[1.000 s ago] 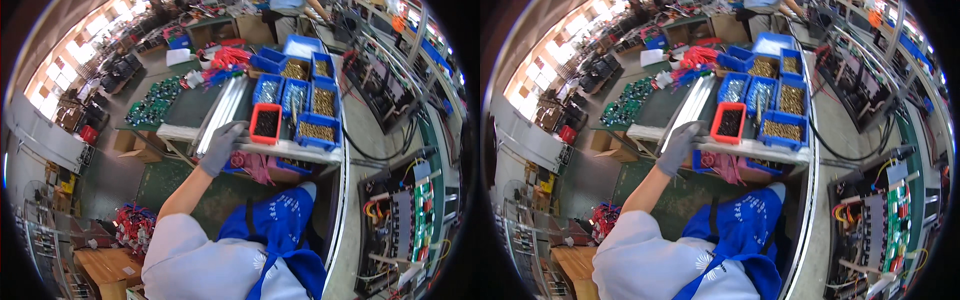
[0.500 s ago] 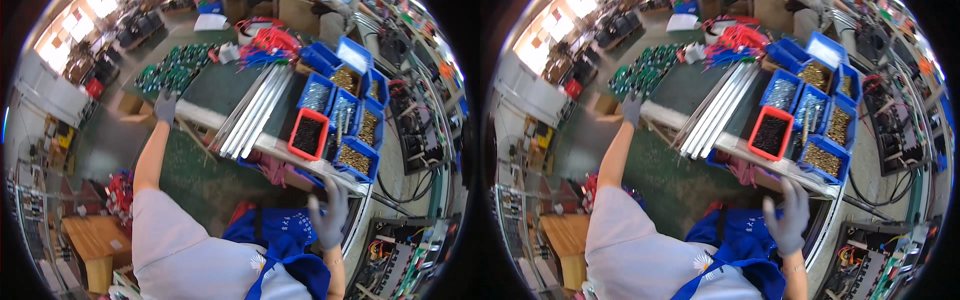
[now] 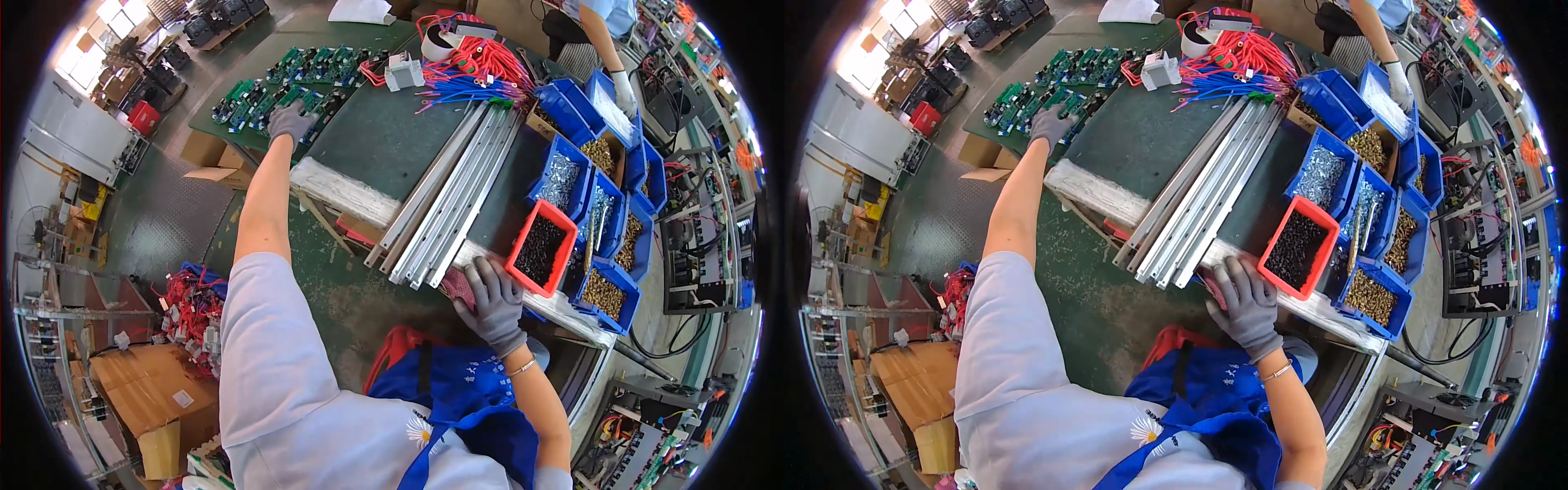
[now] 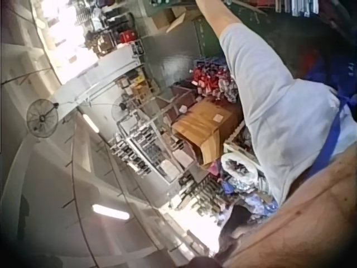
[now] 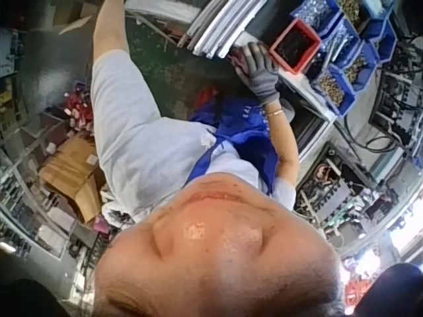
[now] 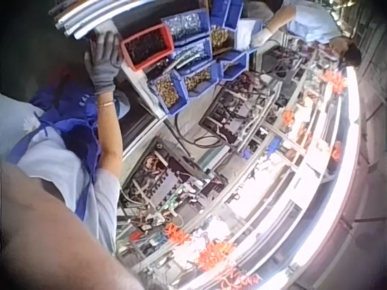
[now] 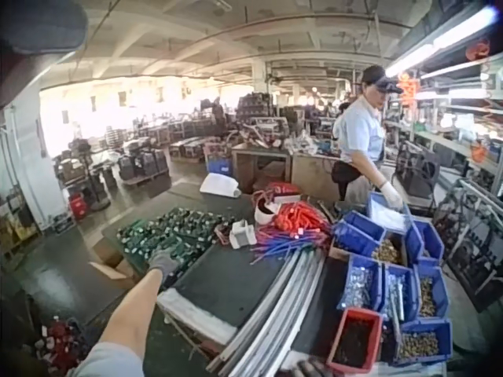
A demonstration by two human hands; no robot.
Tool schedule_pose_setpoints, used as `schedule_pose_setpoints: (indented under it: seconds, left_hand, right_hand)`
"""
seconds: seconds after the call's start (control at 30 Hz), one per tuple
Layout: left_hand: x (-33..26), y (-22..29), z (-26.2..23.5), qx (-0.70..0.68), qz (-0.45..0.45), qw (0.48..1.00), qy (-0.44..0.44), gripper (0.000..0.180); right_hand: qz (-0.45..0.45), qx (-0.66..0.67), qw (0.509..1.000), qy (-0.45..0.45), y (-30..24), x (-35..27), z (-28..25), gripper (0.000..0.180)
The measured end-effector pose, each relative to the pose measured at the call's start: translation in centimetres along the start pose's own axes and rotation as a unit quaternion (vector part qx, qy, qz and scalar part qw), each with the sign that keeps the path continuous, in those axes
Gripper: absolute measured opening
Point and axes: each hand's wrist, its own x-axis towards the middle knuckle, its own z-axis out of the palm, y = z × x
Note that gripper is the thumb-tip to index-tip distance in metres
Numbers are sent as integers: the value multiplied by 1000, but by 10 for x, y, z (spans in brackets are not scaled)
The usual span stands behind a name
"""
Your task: The person assembles an electronic device on a workbench, using a cordless screwdriver and a pneumatic screwdriver to fasten screws into a metal frame and circuit board assembly. They handle metal rails, screws, and wires, securing components together.
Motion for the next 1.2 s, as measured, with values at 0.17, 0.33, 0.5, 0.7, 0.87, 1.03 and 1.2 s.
schedule_pose_setpoints:
  seconds: [0.17,0.33,0.5,0.7,0.87,1.03,1.2]
  left_hand:
    - [15,15,8,39,-4,997,-63,54]
    - [11,28,7,143,-16,990,0,50]
    - [13,28,13,114,-16,993,40,52]
    - [36,0,21,-5,-61,996,64,53]
    - [33,-9,0,-115,-52,992,22,48]
    - [8,7,-57,-233,26,972,0,38]
    - [12,7,-48,-349,-16,935,61,34]
  right_hand:
    - [29,-7,999,17,-3,-2,12,74]
    - [37,3,999,30,-6,0,13,71]
    - [39,3,999,35,-7,3,12,69]
    - [39,10,999,32,-6,2,12,70]
    - [43,18,999,22,-5,1,8,72]
    - [49,29,998,27,-4,0,8,75]
    - [48,47,997,33,-6,-2,5,77]
